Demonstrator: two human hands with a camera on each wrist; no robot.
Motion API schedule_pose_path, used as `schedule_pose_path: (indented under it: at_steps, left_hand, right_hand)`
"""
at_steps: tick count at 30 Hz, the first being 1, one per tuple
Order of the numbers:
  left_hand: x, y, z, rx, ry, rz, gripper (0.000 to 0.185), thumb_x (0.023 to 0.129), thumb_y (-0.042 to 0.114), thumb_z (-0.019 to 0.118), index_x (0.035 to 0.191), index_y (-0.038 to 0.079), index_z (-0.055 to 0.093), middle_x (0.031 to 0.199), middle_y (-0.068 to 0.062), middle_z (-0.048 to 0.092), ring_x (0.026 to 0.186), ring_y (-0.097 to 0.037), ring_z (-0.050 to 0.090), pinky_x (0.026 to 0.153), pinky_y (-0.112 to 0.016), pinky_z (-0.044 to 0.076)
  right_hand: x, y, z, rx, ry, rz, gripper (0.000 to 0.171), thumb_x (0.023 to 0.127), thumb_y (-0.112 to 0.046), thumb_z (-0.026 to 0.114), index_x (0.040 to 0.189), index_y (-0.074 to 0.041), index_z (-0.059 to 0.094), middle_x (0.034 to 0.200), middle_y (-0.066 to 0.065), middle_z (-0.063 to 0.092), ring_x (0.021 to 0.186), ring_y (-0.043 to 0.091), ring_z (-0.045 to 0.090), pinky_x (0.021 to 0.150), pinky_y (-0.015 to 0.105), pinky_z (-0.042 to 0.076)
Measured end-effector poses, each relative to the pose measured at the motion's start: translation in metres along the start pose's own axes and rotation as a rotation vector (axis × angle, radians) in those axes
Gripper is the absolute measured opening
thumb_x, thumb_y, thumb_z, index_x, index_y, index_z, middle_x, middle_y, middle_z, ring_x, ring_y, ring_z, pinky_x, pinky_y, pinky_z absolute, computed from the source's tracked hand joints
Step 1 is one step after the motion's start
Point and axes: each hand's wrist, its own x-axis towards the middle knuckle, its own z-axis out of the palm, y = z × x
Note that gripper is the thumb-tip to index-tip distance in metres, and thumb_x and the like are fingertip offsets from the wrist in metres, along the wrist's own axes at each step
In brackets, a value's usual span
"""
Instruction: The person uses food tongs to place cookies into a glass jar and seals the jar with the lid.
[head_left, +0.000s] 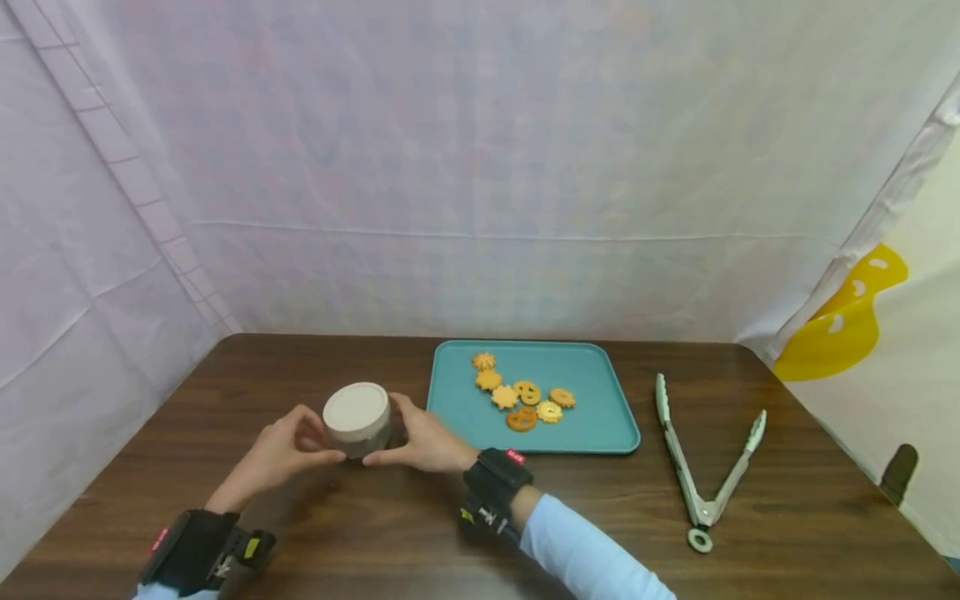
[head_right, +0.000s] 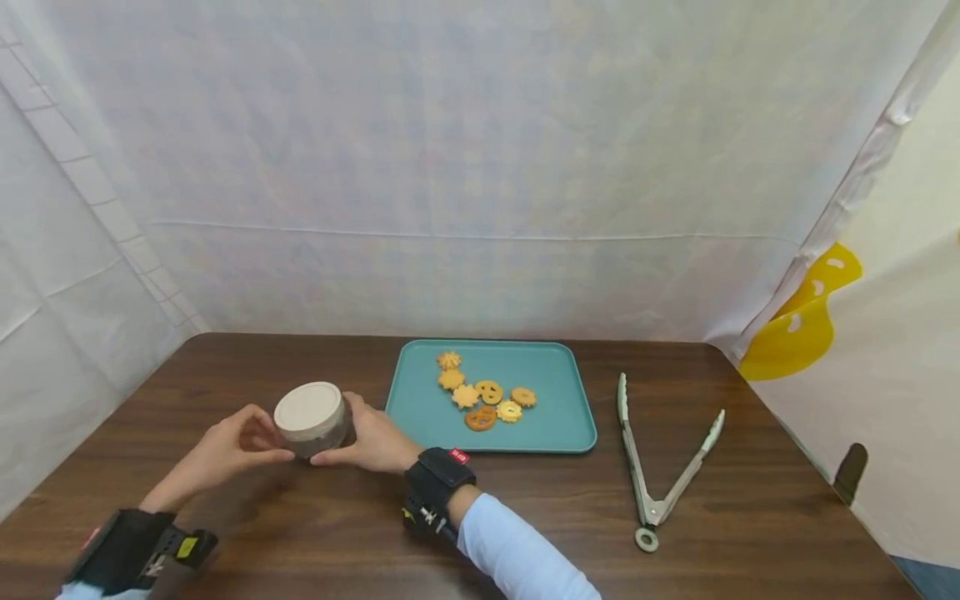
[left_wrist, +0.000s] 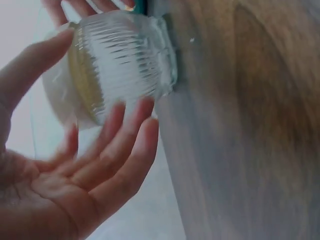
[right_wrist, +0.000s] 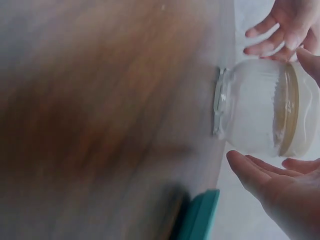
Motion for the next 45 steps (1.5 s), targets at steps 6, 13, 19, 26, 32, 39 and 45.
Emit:
schedule_pose_path:
  at_steps: [6, 13, 19, 26, 32, 39, 45]
  left_hand:
    - [0.009, 0.001, 0.009, -0.016, 0.022, -0.02, 0.094, 0.065, 0.024, 0.079, 0.129, -0.011, 0.021, 0.12, -0.037, 0.041, 0.104, -0.045, 0.05, 0.076, -0.045, 0.051]
    - [0.02, 0.006, 0.016, 0.033, 0.018, 0.014, 0.103, 0.063, 0.027, 0.08, 0.134, -0.01, 0.014, 0.125, -0.039, 0.034, 0.108, -0.051, 0.042, 0.082, -0.056, 0.043]
    - [0.026, 0.005, 0.021, 0.0, 0.065, 0.08, 0.089, 0.062, 0.022, 0.081, 0.128, -0.009, 0.029, 0.119, -0.032, 0.044, 0.103, -0.043, 0.049, 0.079, -0.052, 0.045]
    - [0.024, 0.004, 0.023, 0.017, 0.098, 0.087, 0.084, 0.063, 0.02, 0.081, 0.125, -0.009, 0.032, 0.116, -0.031, 0.046, 0.101, -0.042, 0.05, 0.077, -0.051, 0.046]
    - [0.02, 0.008, 0.026, 0.011, 0.106, 0.09, 0.084, 0.062, 0.023, 0.081, 0.125, -0.007, 0.033, 0.116, -0.029, 0.048, 0.1, -0.041, 0.051, 0.078, -0.049, 0.047]
    - [0.015, 0.021, 0.033, -0.06, 0.06, 0.082, 0.085, 0.062, 0.031, 0.08, 0.126, 0.0, 0.034, 0.117, -0.022, 0.048, 0.101, -0.036, 0.051, 0.076, -0.043, 0.047]
    - [0.014, 0.035, 0.044, -0.123, 0.027, 0.128, 0.083, 0.062, 0.031, 0.08, 0.126, 0.004, 0.036, 0.118, -0.018, 0.049, 0.101, -0.033, 0.052, 0.076, -0.04, 0.048]
  right_hand:
    - [0.005, -0.001, 0.007, -0.013, 0.053, 0.03, 0.086, 0.074, -0.037, 0.071, 0.138, -0.007, 0.023, 0.128, 0.013, 0.047, 0.114, 0.018, 0.048, 0.09, 0.026, 0.044]
    - [0.012, -0.005, 0.012, -0.006, 0.079, 0.018, 0.09, 0.069, -0.023, 0.077, 0.137, -0.004, 0.021, 0.127, 0.017, 0.047, 0.113, 0.024, 0.048, 0.09, 0.027, 0.043]
    - [0.015, -0.004, 0.015, 0.013, 0.096, 0.017, 0.09, 0.067, -0.016, 0.079, 0.136, -0.002, 0.023, 0.126, 0.018, 0.047, 0.113, 0.024, 0.048, 0.09, 0.026, 0.043]
    - [0.015, -0.004, 0.015, -0.026, 0.11, 0.038, 0.086, 0.066, -0.02, 0.079, 0.133, -0.001, 0.029, 0.125, 0.017, 0.048, 0.112, 0.023, 0.048, 0.091, 0.026, 0.043]
    - [0.008, -0.001, 0.012, -0.055, 0.105, -0.014, 0.087, 0.068, -0.024, 0.078, 0.133, 0.001, 0.027, 0.127, 0.017, 0.045, 0.114, 0.022, 0.046, 0.092, 0.026, 0.042]
    - [-0.011, 0.002, 0.006, 0.044, 0.096, -0.082, 0.091, 0.069, -0.026, 0.077, 0.136, -0.003, 0.019, 0.13, 0.013, 0.04, 0.117, 0.02, 0.042, 0.094, 0.026, 0.04]
    - [-0.032, 0.004, -0.005, 0.02, 0.119, -0.094, 0.101, 0.07, -0.031, 0.076, 0.14, -0.005, 0.008, 0.133, 0.013, 0.036, 0.12, 0.021, 0.04, 0.097, 0.031, 0.039]
